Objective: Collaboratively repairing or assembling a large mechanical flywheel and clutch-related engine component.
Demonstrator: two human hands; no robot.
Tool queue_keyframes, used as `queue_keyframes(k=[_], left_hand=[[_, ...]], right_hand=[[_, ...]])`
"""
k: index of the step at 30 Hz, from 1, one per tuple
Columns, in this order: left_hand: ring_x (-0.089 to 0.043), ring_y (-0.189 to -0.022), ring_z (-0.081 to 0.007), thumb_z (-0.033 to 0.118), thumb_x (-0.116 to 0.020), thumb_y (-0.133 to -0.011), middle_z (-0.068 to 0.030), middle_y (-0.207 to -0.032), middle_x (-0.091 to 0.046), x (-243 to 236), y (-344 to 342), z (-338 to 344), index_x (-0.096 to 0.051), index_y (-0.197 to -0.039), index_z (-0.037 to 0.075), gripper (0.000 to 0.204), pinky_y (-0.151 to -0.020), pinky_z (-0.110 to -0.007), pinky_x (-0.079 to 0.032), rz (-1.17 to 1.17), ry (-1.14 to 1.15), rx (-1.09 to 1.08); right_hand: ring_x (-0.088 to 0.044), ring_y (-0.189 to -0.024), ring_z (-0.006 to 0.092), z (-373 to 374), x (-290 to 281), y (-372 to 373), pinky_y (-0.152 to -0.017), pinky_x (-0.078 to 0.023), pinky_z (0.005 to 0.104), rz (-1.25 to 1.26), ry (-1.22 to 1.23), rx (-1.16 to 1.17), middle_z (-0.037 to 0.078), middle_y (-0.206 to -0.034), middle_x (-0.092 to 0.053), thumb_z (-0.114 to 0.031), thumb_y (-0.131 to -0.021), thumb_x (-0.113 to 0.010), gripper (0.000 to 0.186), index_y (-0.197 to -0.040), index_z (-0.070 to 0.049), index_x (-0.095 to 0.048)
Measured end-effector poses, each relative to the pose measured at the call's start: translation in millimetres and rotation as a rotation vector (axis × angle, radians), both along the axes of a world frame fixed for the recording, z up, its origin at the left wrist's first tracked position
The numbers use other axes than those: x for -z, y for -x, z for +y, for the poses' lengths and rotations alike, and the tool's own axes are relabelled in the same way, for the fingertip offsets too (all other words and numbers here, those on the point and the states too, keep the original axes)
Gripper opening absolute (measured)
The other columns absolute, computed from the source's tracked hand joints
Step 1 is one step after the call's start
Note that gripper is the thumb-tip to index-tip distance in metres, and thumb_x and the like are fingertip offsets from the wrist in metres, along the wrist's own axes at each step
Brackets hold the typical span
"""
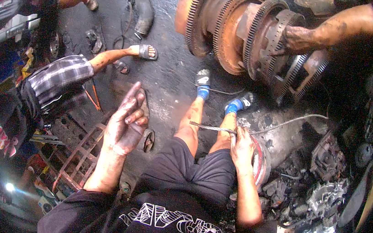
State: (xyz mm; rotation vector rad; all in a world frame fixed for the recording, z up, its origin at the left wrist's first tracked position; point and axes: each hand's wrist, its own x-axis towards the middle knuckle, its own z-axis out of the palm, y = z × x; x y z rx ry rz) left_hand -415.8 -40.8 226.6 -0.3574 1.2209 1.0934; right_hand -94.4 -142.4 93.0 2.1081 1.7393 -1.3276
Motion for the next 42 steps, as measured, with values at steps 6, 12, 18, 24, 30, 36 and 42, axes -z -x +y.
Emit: queue_keyframes(k=[6, 12, 18, 24, 30, 36, 42], left_hand=[[-0.047, -0.072, -0.0054, 0.005, -0.064, -0.091, -0.0001, -0.101, -0.057, 15.4, 18.6, -10.6, -0.029, -0.153, 0.014, 0.071, -0.070, -0.025, -0.041, 0.117, 0.027, 0.071], [-0.048, -0.070, -0.0046, 0.006, -0.064, -0.091, -0.0001, -0.101, -0.058, 36.1, 29.6, -19.9, -0.030, -0.153, 0.013, 0.071, -0.069, -0.024, -0.042, 0.118, 0.081, 0.094], [-0.050, -0.071, -0.0051, 0.006, -0.065, -0.091, -0.0004, -0.100, -0.058, 58.8, 47.2, -35.4, -0.029, -0.153, 0.014, 0.072, -0.069, -0.025, -0.043, 0.115, 0.115, 0.104], [-0.048, -0.069, -0.0071, 0.004, -0.064, -0.091, -0.0037, -0.103, -0.058, 87.0, 55.3, -82.3, -0.031, -0.153, 0.014, 0.070, -0.068, -0.025, -0.044, 0.067, 0.133, 0.039], [-0.049, -0.071, -0.0080, 0.003, -0.064, -0.091, -0.0044, -0.101, -0.057, 132.4, 40.3, -140.2, -0.034, -0.151, 0.015, 0.068, -0.068, -0.025, -0.045, 0.106, 0.174, -0.041], [-0.059, -0.076, -0.0127, 0.014, -0.068, -0.091, -0.0076, -0.105, -0.062, 271.0, 17.4, -215.3, -0.050, -0.138, 0.014, 0.050, -0.068, -0.028, -0.050, 0.430, 0.263, 0.422], [-0.052, -0.123, -0.0339, 0.029, -0.063, -0.088, -0.0183, -0.123, -0.060, 426.8, -20.8, -246.6, -0.055, -0.130, 0.006, 0.049, -0.104, -0.048, -0.041, 1.151, -0.101, 1.668]], right_hand=[[-0.065, -0.101, 0.0390, -13.5, 6.3, -1.3, -0.085, -0.053, 0.0464, -0.080, -0.082, -0.117, 0.021, -0.117, -0.063, -0.021, -0.090, -0.066, 0.034, -0.119, -0.004, -0.062], [-0.065, -0.099, 0.0394, -18.0, 6.3, 2.3, -0.082, -0.054, 0.0465, -0.092, -0.004, -0.082, 0.020, -0.115, -0.063, -0.019, -0.089, -0.066, 0.030, -0.114, -0.003, -0.061], [-0.063, -0.101, 0.0400, -17.3, 12.4, 8.2, -0.085, -0.053, 0.0455, -0.086, 0.003, -0.079, 0.022, -0.114, -0.063, -0.016, -0.089, -0.065, 0.030, -0.114, 0.000, -0.061], [-0.062, -0.106, 0.0413, -35.4, 30.9, 4.7, -0.090, -0.051, 0.0456, -0.146, -0.027, -0.113, 0.023, -0.117, -0.063, -0.018, -0.090, -0.066, 0.034, -0.119, -0.001, -0.061], [-0.063, -0.105, 0.0426, -49.5, 56.2, 4.2, -0.090, -0.051, 0.0467, -0.102, -0.012, -0.166, 0.025, -0.120, -0.062, -0.020, -0.091, -0.066, 0.036, -0.120, 0.000, -0.061], [-0.062, -0.108, 0.0435, -88.0, 83.2, -19.9, -0.091, -0.051, 0.0464, -0.154, -0.070, -0.215, 0.026, -0.125, -0.060, -0.022, -0.091, -0.066, 0.037, -0.121, -0.001, -0.060], [-0.062, -0.107, 0.0440, -111.4, 120.0, -49.3, -0.091, -0.052, 0.0475, -0.211, -0.067, -0.205, 0.026, -0.124, -0.061, -0.020, -0.089, -0.067, 0.037, -0.120, -0.001, -0.061]])
